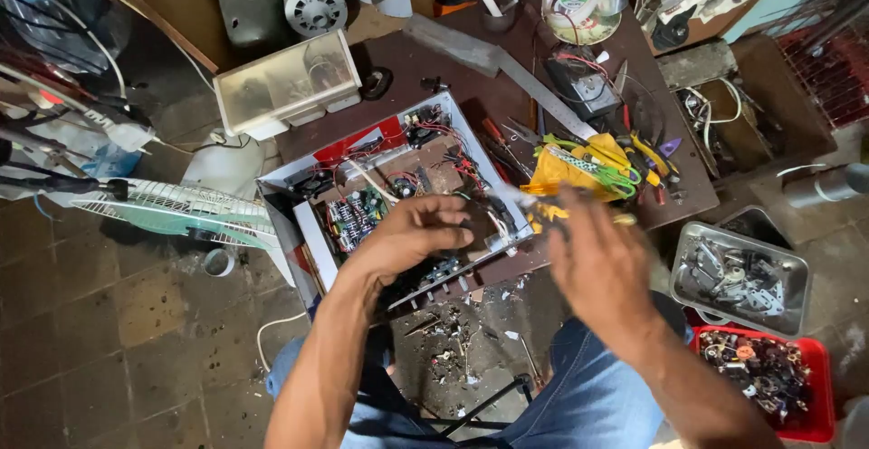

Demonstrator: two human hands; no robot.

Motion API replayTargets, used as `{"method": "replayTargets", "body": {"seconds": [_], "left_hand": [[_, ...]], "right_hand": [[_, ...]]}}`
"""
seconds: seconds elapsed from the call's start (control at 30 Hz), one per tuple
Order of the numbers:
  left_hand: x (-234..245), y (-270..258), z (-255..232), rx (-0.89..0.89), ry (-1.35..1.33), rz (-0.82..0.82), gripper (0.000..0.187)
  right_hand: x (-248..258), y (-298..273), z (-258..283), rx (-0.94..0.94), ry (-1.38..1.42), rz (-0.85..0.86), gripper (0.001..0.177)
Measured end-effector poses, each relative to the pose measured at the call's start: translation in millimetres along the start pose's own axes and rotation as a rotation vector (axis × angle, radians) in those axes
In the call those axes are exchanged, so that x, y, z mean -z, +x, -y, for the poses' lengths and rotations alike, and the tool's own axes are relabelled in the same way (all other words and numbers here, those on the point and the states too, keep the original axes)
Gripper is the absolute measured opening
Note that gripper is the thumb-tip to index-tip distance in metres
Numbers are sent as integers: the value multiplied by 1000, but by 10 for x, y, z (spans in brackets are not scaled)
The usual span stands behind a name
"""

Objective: The person works on the internal wiring of an open electronic device, using a screwdriver to tighten connections on the circuit board. They also use pliers to strip or adjust wires and handle a yellow cloth to wipe components.

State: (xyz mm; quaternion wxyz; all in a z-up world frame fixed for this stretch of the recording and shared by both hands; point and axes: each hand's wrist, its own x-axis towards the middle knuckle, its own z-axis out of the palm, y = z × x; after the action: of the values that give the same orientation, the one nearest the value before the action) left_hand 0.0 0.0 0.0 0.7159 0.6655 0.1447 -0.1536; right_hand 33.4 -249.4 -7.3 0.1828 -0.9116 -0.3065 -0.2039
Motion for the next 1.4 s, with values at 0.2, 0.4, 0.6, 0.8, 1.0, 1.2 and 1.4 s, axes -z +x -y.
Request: {"method": "replayTargets", "body": {"seconds": [0.2, 0.4, 0.6, 0.8, 1.0, 1.2, 1.4], "left_hand": [[-85, -301, -60, -179, 4, -277, 68], [-811, -609, 100, -297, 289, -68, 56], [-1067, -619, 391, -172, 269, -54, 47], [-976, -750, 467, -167, 317, -115, 44], [-864, -813, 488, -124, 257, -112, 44], [-855, -838, 471, -155, 253, -115, 46], [-862, -848, 463, -179, 254, -144, 42]], "right_hand": [[-1115, -293, -1451, -460, -271, 252, 18], [-504, 551, -857, -573, -227, 637, 28], [-342, 700, -303, -367, 647, 389, 26], [-525, 908, -8, -256, 510, 748, 28], [-521, 912, 39, -133, 405, 694, 23], [-473, 834, 150, 383, 107, 339, 23], [-569, 719, 143, 517, -176, 463, 19]]}}
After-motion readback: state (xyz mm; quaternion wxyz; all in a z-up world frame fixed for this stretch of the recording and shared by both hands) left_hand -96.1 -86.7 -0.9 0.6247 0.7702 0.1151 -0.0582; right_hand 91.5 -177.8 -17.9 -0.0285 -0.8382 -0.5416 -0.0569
